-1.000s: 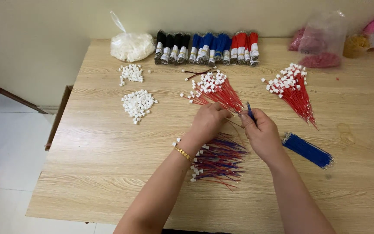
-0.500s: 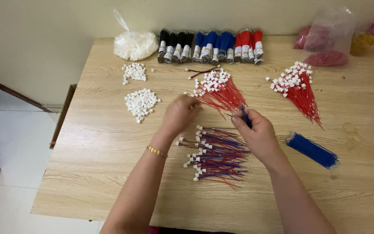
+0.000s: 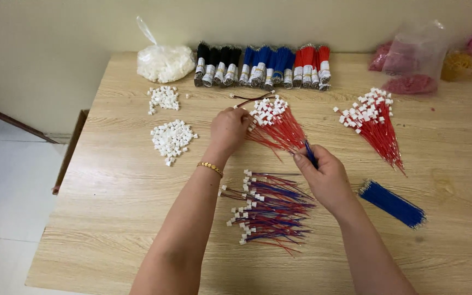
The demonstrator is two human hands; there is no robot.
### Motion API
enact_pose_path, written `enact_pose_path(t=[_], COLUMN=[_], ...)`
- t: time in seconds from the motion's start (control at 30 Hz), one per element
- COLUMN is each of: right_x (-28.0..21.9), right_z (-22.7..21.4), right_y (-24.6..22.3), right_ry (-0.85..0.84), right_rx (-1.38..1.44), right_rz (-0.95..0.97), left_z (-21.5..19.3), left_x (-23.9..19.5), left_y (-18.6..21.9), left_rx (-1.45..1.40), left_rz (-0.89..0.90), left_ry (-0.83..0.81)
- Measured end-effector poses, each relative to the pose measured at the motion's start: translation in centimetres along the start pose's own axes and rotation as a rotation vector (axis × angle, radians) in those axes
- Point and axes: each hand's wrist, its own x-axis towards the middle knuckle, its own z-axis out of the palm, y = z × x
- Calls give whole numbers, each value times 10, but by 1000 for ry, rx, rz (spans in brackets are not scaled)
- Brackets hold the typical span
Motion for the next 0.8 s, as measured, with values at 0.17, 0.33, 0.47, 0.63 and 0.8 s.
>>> enact_pose_path(t=[0.17, 0.33, 0.47, 0.63, 0.8], right_x=[4, 0, -4, -25, -45], right_z=[5, 7, 7, 8, 17], right_y=[5, 0, -2, -36, -59], right_ry=[-5, 9, 9, 39, 78], right_rx=[33, 37, 4, -90, -301], right_rz=[-12, -41, -74, -156, -355], left_z=[4, -1, -28, -58, -115], left_x=[-2, -11, -20, -47, -103], left_y=[-6, -6, 2, 26, 65], left_rx=[-60, -28, -23, -193, -617], left_rz=[14, 71, 133, 130, 40], left_ry=[32, 117, 118, 125, 129])
